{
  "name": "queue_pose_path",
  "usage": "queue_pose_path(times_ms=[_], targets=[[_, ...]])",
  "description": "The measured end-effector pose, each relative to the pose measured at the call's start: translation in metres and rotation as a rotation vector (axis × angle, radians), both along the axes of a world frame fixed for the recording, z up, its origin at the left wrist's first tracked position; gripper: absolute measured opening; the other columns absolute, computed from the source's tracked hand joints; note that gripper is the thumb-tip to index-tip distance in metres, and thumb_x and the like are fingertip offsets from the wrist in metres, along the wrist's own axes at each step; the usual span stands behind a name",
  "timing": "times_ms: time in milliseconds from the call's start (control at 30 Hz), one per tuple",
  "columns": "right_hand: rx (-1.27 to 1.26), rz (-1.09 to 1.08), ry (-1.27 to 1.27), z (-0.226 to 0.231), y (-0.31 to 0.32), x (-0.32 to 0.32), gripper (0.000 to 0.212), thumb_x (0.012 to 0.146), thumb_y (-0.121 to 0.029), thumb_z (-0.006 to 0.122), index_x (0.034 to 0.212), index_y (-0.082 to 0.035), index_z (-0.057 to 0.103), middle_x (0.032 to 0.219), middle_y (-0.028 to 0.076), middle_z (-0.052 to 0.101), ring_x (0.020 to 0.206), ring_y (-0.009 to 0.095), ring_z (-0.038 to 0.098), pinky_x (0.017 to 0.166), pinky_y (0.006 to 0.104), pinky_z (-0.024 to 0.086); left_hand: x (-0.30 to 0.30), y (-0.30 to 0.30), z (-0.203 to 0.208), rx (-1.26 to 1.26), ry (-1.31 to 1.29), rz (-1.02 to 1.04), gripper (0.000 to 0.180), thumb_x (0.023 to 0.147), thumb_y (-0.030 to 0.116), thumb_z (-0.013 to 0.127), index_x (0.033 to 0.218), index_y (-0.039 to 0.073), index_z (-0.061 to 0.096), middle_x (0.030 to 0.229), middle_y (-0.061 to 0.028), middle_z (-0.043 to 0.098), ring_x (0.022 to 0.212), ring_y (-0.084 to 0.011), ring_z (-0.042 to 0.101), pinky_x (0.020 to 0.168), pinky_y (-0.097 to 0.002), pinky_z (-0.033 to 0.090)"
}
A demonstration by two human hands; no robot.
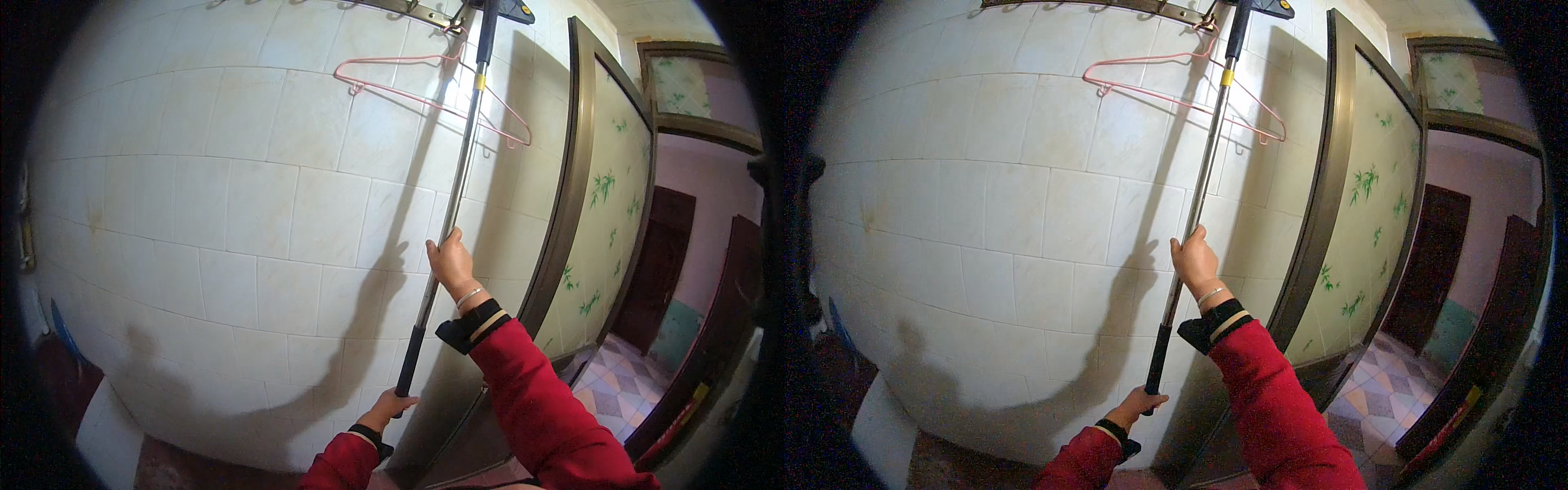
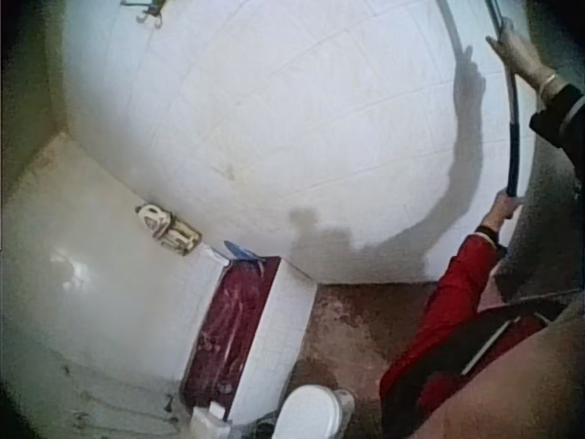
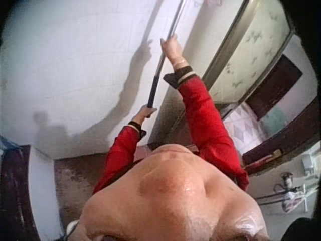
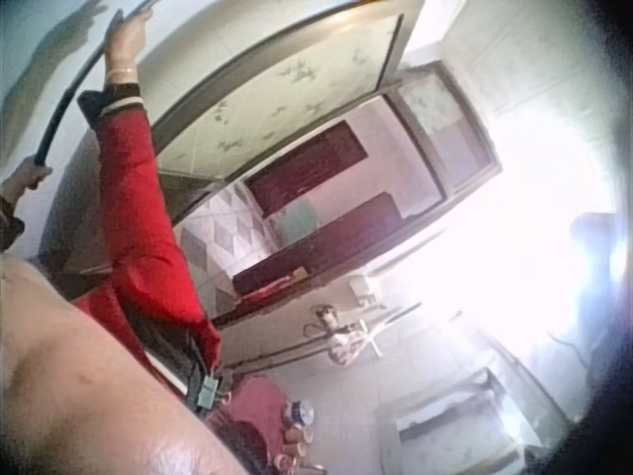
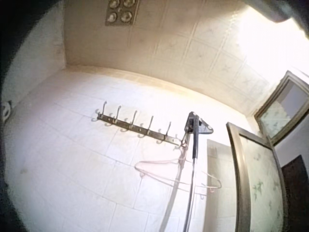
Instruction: The person uses a long-handled squeegee to wipe the tiled walls of a bathroom. They move the squeegee in vertical and horizontal strokes across the wall surface, working around a wall-mounted shelf and coat hooks.
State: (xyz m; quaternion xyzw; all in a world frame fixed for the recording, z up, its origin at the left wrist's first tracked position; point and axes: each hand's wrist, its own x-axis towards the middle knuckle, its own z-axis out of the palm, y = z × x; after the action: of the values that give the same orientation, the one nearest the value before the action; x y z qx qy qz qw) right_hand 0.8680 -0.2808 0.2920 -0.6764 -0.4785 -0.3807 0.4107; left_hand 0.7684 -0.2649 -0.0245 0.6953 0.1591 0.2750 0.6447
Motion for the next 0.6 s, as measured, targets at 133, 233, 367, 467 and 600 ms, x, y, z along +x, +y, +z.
queue_pose_path(times_ms=[133,233,367,467,600], targets=[[-0.135,0.052,0.090,-0.060,-0.017,-0.015,0.053,0.076,-0.028,0.056,0.105,0.005,0.026,0.061,0.022,0.055,0.055,0.042,0.053,0.047,0.0477,0.043,-0.030,-0.022,-0.050,-0.164,0.154,-0.124,0.031,0.065,0.031,0.072,0.063,0.009,0.051,0.057,0.0011,0.046,0.048,-0.0100,0.040,0.045,-0.0266,0.031],[-0.224,0.088,0.160,-0.124,-0.046,-0.034,0.054,0.077,-0.026,0.054,0.107,0.008,0.024,0.057,0.020,0.054,0.051,0.041,0.052,0.045,0.0471,0.042,-0.067,-0.057,-0.080,-0.262,0.347,-0.166,0.034,0.063,0.034,0.073,0.063,0.008,0.051,0.057,0.0013,0.044,0.048,-0.0112,0.038,0.046,-0.0260,0.031],[-0.215,0.115,0.109,-0.128,-0.061,-0.045,0.052,0.076,-0.023,0.055,0.105,0.008,0.026,0.055,0.018,0.053,0.049,0.038,0.053,0.044,0.0447,0.042,-0.074,-0.070,-0.076,-0.358,0.347,-0.196,0.031,0.065,0.033,0.072,0.067,0.008,0.053,0.058,0.0007,0.045,0.052,-0.0114,0.041,0.048,-0.0266,0.032],[-0.172,0.018,0.045,-0.081,-0.052,-0.038,0.047,0.075,-0.023,0.056,0.101,0.005,0.028,0.060,0.022,0.055,0.053,0.039,0.054,0.046,0.0459,0.043,-0.055,-0.061,-0.049,-0.285,0.415,-0.222,0.030,0.067,0.032,0.071,0.072,0.007,0.054,0.059,-0.0006,0.049,0.050,-0.0122,0.043,0.044,-0.0283,0.033],[-0.164,-0.011,0.030,0.011,-0.029,-0.011,0.047,0.075,-0.026,0.057,0.099,0.004,0.030,0.068,0.025,0.056,0.061,0.042,0.055,0.052,0.0478,0.044,-0.023,-0.047,0.028,-0.228,0.138,-0.184,0.032,0.070,0.035,0.068,0.059,0.010,0.051,0.056,0.0003,0.045,0.049,-0.0109,0.038,0.046,-0.0240,0.027]])
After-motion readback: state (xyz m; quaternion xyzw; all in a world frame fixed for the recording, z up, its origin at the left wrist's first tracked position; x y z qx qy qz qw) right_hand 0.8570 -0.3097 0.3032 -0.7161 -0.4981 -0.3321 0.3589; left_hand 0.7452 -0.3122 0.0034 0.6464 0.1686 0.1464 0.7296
